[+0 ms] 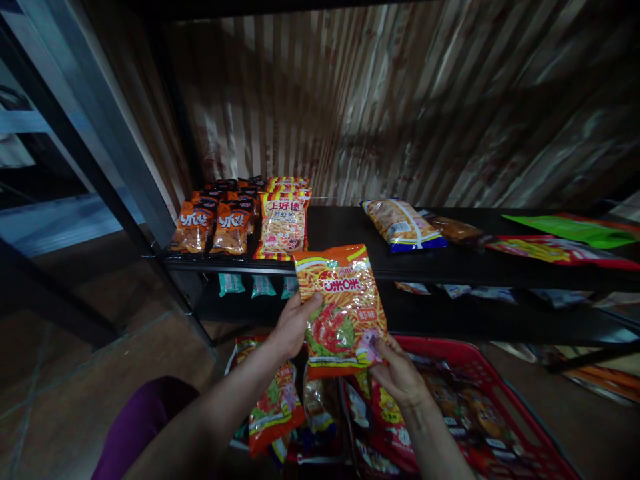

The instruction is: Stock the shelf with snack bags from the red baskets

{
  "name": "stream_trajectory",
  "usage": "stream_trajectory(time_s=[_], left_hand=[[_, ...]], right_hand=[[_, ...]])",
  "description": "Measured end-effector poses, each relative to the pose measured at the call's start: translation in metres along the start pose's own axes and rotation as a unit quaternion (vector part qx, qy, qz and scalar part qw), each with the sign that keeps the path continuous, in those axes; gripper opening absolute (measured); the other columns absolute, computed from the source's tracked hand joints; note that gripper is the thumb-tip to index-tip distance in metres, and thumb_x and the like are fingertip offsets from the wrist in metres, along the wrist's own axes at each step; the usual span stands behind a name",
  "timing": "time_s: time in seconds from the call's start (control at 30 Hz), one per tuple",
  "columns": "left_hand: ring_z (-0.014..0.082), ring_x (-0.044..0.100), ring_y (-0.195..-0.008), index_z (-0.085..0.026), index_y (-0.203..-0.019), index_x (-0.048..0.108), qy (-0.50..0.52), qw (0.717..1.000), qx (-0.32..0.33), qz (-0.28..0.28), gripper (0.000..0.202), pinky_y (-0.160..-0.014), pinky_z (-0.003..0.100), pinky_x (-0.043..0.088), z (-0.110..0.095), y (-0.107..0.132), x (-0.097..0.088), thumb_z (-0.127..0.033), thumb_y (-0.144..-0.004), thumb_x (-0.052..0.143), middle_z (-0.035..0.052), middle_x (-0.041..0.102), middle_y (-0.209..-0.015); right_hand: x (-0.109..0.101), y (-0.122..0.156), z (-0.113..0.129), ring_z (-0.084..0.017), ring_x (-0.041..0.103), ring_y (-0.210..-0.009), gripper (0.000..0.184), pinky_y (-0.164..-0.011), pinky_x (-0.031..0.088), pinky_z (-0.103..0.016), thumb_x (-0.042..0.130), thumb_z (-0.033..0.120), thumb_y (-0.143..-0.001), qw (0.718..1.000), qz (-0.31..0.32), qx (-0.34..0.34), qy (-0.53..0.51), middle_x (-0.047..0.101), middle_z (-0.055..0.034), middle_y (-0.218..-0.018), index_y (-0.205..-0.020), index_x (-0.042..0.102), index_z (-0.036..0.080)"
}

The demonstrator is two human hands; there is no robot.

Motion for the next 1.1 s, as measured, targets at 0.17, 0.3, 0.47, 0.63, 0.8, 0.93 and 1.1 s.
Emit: stream_trajectory(time_s=[0.17,0.3,0.47,0.63,0.8,0.93,1.1], left_hand=[[0.0253,0.066,-0.093,-0.015,-0.093,0.067,0.021,0.999,-0.031,-0.027,0.038,-0.092,0.041,0.046,-0.007,0.019,-0.017,-0.038,-0.064,0.076,0.0089,0.071,-0.098],[0.0246,0.065,-0.095,-0.016,-0.089,0.067,0.034,0.999,-0.011,-0.029,0.034,-0.094,0.04,0.046,-0.032,0.031,-0.022,-0.041,-0.067,0.073,0.0078,0.071,-0.097],[0.0249,0.063,-0.101,-0.017,-0.094,0.067,0.048,0.999,0.007,-0.006,0.033,-0.095,0.04,0.045,-0.045,0.038,-0.022,-0.04,-0.071,0.07,0.0077,0.07,-0.102],[0.0255,0.061,-0.105,-0.017,-0.096,0.067,0.018,0.999,-0.001,-0.028,0.035,-0.1,0.041,0.041,-0.029,0.029,-0.032,-0.043,-0.073,0.068,0.0092,0.07,-0.105],[0.0254,0.061,-0.105,-0.016,-0.096,0.067,0.012,0.999,-0.003,-0.049,0.036,-0.1,0.041,0.04,-0.008,0.009,-0.025,-0.042,-0.07,0.071,0.0085,0.07,-0.104],[0.0246,0.062,-0.103,-0.016,-0.095,0.067,-0.006,0.999,-0.008,-0.041,0.035,-0.099,0.04,0.041,0.005,-0.002,-0.012,-0.044,-0.074,0.067,0.0084,0.07,-0.103],[0.0255,0.063,-0.099,-0.016,-0.091,0.066,0.004,0.999,-0.02,-0.047,0.034,-0.096,0.042,0.043,0.008,-0.008,-0.003,-0.044,-0.072,0.068,0.0083,0.071,-0.099]], right_hand=[[0.028,0.026,0.004,-0.018,0.068,-0.064,0.03,-0.067,0.054,-0.03,0.087,0.039,-0.045,0.999,-0.008,0.006,0.049,0.074,-0.0021,-0.074,-0.067,0.071,0.024],[0.063,0.048,0.014,-0.017,0.066,-0.063,0.032,-0.068,0.053,-0.028,0.087,0.037,-0.045,0.996,-0.01,-0.004,0.09,0.074,-0.0023,-0.073,-0.068,0.072,0.022],[0.084,0.057,0.014,-0.018,0.066,-0.066,0.032,-0.071,0.052,-0.028,0.087,0.035,-0.043,0.991,-0.005,0.009,0.137,0.073,-0.0013,-0.073,-0.069,0.072,0.023],[0.065,0.041,0.002,-0.015,0.063,-0.058,0.03,-0.06,0.051,-0.023,0.088,0.035,-0.043,0.992,-0.01,0.031,0.121,0.071,0.0015,-0.064,-0.065,0.072,0.024],[0.035,0.028,0.006,-0.016,0.063,-0.058,0.028,-0.059,0.051,-0.025,0.086,0.036,-0.047,0.994,-0.014,0.051,0.099,0.069,0.0,-0.06,-0.067,0.072,0.022],[0.015,0.028,0.022,-0.018,0.062,-0.056,0.028,-0.06,0.052,-0.029,0.088,0.031,-0.044,0.992,-0.042,0.056,0.102,0.069,-0.0009,-0.059,-0.063,0.071,0.02],[0.009,0.023,0.033,-0.017,0.062,-0.054,0.028,-0.06,0.052,-0.028,0.089,0.029,-0.04,0.991,-0.049,0.065,0.11,0.069,-0.0014,-0.059,-0.06,0.071,0.02]])
Point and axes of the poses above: each hand's wrist, its own y-axis away from the middle knuckle, its own x-axis out of the palm, z = x × y, the point moved 10 cm from there along -y, towards the middle knuckle
